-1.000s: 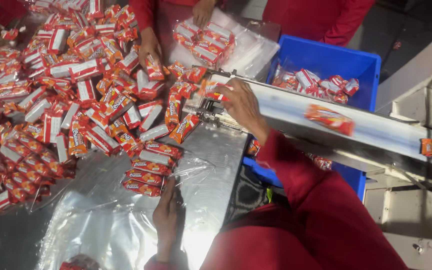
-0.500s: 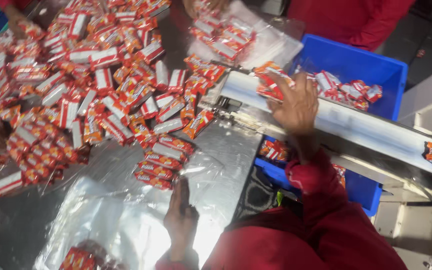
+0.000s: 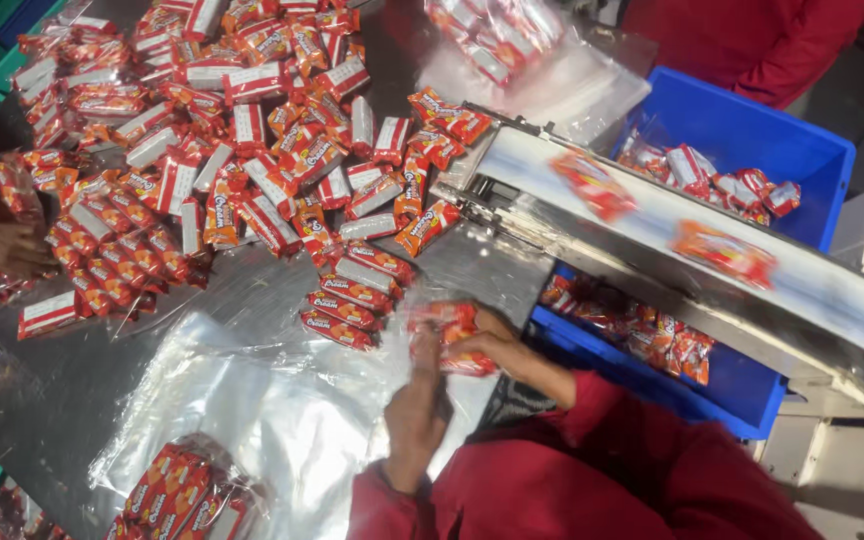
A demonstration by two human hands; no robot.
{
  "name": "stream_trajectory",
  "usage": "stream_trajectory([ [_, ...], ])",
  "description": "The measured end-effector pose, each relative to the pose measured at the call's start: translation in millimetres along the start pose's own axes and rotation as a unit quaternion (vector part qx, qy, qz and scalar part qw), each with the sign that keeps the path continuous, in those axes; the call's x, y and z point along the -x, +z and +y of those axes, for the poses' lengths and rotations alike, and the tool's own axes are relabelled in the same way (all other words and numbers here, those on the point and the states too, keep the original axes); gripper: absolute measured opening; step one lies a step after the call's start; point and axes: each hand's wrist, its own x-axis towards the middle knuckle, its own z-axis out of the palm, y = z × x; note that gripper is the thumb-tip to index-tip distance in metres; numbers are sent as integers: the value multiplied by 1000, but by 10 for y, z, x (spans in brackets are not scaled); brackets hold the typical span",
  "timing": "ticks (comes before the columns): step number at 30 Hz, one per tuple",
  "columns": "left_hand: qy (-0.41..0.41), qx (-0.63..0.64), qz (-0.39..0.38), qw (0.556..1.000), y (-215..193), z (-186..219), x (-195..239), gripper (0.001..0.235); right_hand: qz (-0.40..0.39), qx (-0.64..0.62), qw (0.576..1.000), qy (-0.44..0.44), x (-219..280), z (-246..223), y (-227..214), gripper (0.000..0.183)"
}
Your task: The person picks up small snack packets from a pile on a metal table and places them into a clear plastic bag. They then move the filled bag to a blue bin. The process is repeated continuously with other workers visible in the background.
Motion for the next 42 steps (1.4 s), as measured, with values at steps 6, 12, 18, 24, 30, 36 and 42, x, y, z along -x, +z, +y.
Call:
stream_trajectory([
  [6, 3, -37, -14, 999, 158, 180, -139, 65, 215, 556, 797, 101, -352, -181, 203, 86],
  [12, 64, -19, 173, 983, 149, 67, -493, 52, 218, 701, 675, 68, -66, -923, 155, 71],
  [18, -181, 48, 90, 978, 270, 34, -341, 61, 464, 790, 384, -114, 444, -1460, -930, 64],
  [24, -59, -72, 40, 995, 312, 11, -148, 51, 411, 703, 487, -317, 613, -1548, -1000, 47],
  [30, -10, -100, -58, 993, 299, 64, -15, 69, 395, 704, 563, -179, 591, -1820, -800, 70],
  [36, -17, 28, 160, 987, 228, -10, -62, 61, -11, 246, 966, 74, 495, -964, -127, 64],
  [42, -162, 61, 25, 985, 33, 58, 9, 95, 192, 289, 934, 87, 26, -282, 507, 67],
])
